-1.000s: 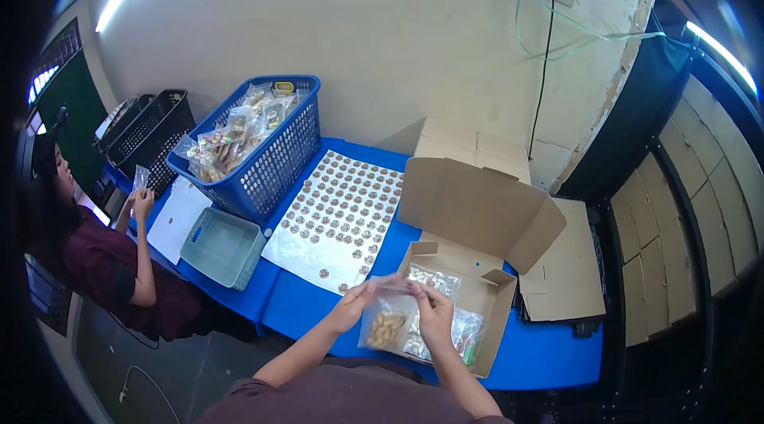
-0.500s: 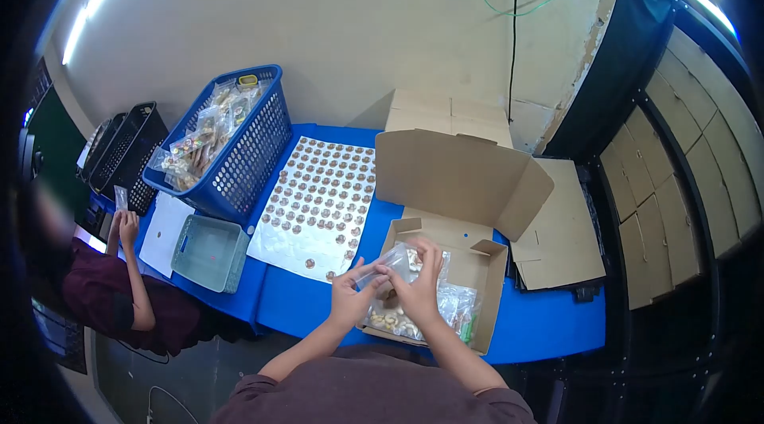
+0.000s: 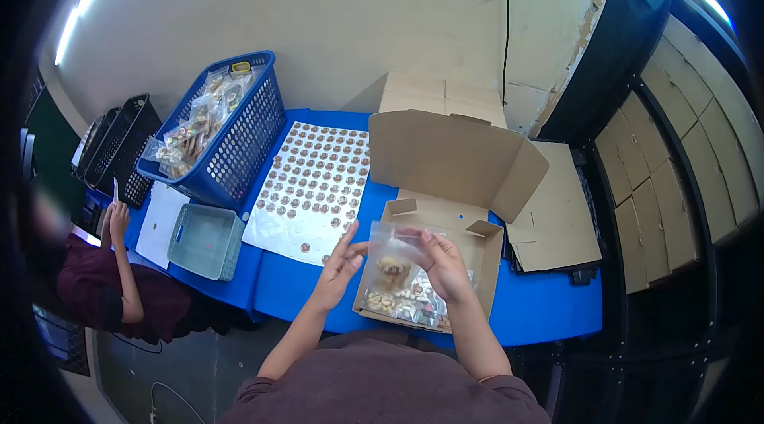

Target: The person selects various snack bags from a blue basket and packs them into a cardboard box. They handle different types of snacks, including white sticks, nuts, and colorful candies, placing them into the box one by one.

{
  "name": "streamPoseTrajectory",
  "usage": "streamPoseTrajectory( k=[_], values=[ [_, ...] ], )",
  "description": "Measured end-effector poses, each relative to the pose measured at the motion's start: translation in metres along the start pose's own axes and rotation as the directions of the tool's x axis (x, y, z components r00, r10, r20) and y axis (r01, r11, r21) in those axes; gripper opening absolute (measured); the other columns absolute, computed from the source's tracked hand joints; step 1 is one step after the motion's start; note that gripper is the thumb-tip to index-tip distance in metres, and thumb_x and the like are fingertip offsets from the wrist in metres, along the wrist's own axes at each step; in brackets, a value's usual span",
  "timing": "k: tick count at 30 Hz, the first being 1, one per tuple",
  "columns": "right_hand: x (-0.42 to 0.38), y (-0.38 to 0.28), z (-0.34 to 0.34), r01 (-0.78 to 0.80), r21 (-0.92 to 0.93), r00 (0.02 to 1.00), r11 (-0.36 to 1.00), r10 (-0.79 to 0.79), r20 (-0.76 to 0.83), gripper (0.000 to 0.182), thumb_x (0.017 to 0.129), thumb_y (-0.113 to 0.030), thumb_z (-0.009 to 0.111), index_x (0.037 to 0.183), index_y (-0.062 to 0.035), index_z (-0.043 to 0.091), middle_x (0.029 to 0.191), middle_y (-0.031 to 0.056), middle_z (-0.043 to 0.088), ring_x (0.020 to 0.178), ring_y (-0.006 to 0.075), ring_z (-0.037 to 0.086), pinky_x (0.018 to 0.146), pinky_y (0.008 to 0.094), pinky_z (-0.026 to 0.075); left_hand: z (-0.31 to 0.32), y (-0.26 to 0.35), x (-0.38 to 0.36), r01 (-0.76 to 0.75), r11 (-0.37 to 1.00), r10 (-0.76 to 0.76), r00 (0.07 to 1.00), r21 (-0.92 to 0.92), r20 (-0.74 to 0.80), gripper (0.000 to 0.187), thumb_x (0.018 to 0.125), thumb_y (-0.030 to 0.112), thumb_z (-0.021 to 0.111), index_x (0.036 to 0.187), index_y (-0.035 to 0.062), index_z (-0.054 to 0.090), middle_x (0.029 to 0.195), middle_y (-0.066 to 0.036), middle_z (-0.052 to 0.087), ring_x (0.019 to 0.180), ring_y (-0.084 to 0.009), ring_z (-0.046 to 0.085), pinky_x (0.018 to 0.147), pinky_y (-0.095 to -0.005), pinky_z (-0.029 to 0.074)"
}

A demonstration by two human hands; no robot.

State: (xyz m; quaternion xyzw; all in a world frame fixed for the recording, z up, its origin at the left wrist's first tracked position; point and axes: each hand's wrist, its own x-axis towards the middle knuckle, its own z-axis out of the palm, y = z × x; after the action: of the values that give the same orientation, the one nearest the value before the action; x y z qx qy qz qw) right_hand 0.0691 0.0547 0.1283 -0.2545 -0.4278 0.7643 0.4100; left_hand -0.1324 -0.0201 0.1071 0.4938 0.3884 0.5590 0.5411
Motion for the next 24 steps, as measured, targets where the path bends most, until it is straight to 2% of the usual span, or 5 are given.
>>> streamPoseTrajectory(
  k=[6,11,19,21,24],
  values=[
    [0.000,0.014,0.002,0.086,0.089,0.990,0.992,-0.076,-0.119,0.038,0.098,-0.028,0.051,0.123,0.0010,0.055,0.113,0.0126,0.063,0.105,0.0212,0.061,0.094,0.0352,0.047,0.019,-0.013,-0.001,0.233,0.956,-0.232,0.972,0.176,-0.024,0.041,0.089,0.014,0.065,0.126,0.0007,0.053,0.105,-0.009,0.065,0.096,-0.0124,0.061,0.083,-0.0271,0.050],
    [-0.016,0.021,0.024,0.134,-0.274,0.986,0.952,-0.156,-0.061,0.035,0.093,-0.020,0.060,0.121,0.0003,0.052,0.111,0.0074,0.062,0.104,0.0154,0.058,0.094,0.0306,0.045,0.026,-0.033,0.001,0.089,0.996,-0.093,0.981,-0.031,-0.169,0.031,0.094,0.017,0.059,0.117,-0.0021,0.054,0.102,-0.008,0.065,0.094,-0.0098,0.060,0.081,-0.0259,0.049],
    [-0.015,0.037,0.011,0.047,-0.141,0.988,0.989,-0.067,-0.142,0.027,0.089,-0.009,0.064,0.113,-0.0001,0.056,0.106,0.0087,0.064,0.100,0.0132,0.059,0.088,0.0288,0.046,0.032,-0.028,-0.004,0.075,0.985,-0.103,0.978,-0.156,-0.181,0.032,0.094,0.018,0.059,0.119,0.0019,0.050,0.109,-0.006,0.059,0.099,-0.0090,0.057,0.085,-0.0250,0.048],
    [-0.016,0.043,0.004,0.072,-0.114,0.983,0.991,-0.089,-0.157,0.027,0.088,-0.011,0.066,0.112,-0.0013,0.058,0.103,0.0065,0.065,0.094,0.0122,0.061,0.084,0.0270,0.047,0.034,-0.015,-0.008,0.104,0.986,-0.097,0.994,0.131,-0.056,0.039,0.091,0.016,0.063,0.123,0.0016,0.047,0.111,-0.005,0.058,0.101,-0.0105,0.057,0.087,-0.0265,0.047],
    [-0.012,0.040,0.005,0.107,0.076,0.956,0.991,-0.082,-0.282,0.024,0.087,-0.011,0.067,0.108,-0.0017,0.060,0.101,0.0062,0.066,0.094,0.0122,0.061,0.085,0.0273,0.047,0.033,-0.017,-0.012,0.143,0.966,-0.149,0.989,0.216,0.010,0.052,0.086,0.011,0.068,0.130,0.0013,0.041,0.116,-0.008,0.055,0.109,-0.0137,0.054,0.092,-0.0295,0.046]
  ],
)
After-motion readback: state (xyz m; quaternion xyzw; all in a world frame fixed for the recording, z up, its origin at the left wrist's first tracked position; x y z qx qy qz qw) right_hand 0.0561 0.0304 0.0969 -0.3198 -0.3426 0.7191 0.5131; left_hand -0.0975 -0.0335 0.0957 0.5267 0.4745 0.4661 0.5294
